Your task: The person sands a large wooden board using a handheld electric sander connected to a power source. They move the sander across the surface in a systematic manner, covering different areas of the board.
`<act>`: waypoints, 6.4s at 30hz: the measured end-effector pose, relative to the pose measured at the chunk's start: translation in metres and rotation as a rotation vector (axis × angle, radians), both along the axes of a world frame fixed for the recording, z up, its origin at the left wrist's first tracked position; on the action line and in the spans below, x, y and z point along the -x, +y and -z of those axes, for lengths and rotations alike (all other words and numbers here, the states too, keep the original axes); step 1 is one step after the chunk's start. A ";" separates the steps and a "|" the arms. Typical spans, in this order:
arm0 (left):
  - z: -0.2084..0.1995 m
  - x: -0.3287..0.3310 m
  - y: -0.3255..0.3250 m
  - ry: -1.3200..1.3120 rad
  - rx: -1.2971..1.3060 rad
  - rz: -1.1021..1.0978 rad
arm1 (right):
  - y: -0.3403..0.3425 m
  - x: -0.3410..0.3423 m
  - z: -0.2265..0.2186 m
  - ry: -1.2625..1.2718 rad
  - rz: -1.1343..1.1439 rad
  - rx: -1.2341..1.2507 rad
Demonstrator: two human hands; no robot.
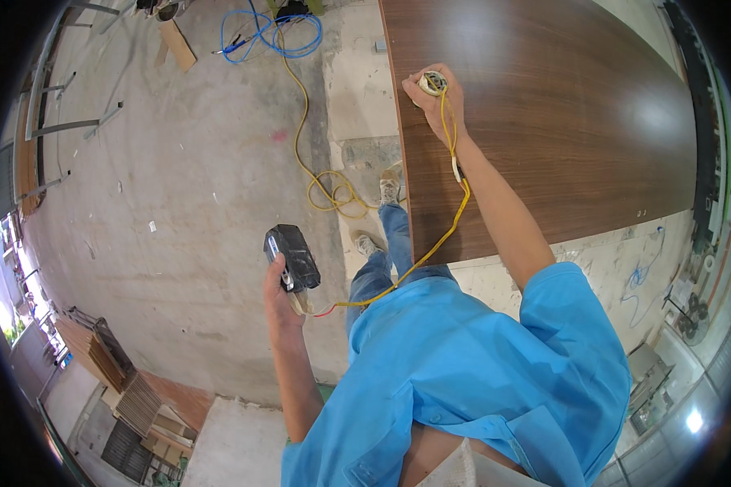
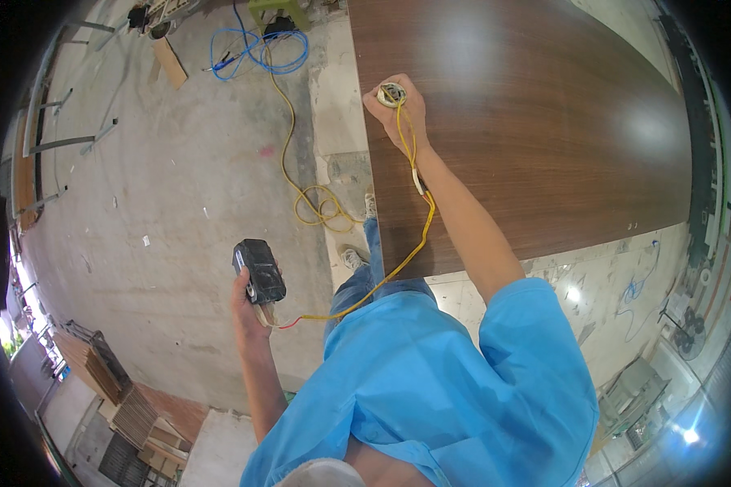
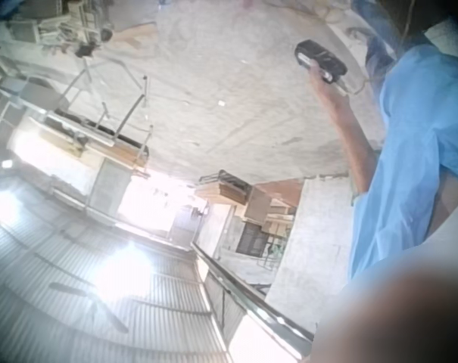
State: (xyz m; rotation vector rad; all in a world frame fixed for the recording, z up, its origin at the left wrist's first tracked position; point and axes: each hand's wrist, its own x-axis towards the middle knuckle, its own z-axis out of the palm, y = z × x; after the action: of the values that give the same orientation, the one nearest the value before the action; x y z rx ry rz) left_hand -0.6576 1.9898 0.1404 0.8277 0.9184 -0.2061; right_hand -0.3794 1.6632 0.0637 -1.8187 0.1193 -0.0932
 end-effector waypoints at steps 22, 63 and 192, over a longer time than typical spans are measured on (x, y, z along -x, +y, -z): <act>-0.009 -0.003 -0.020 0.033 -0.043 -0.032 | 0.006 -0.064 -0.003 0.016 -0.003 -0.001; -0.018 -0.013 -0.044 0.093 0.023 -0.117 | 0.013 -0.190 -0.036 -0.298 -0.034 -0.143; 0.530 -1.048 0.161 -0.240 -1.641 1.062 | 0.279 -0.532 0.275 0.089 0.862 0.163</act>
State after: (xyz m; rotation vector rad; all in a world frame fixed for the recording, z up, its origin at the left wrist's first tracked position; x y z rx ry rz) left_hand 0.3904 2.1503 -0.3897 2.7683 0.1369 -0.2246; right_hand 0.1530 1.9420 -0.2111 -1.8151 0.9761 -0.6412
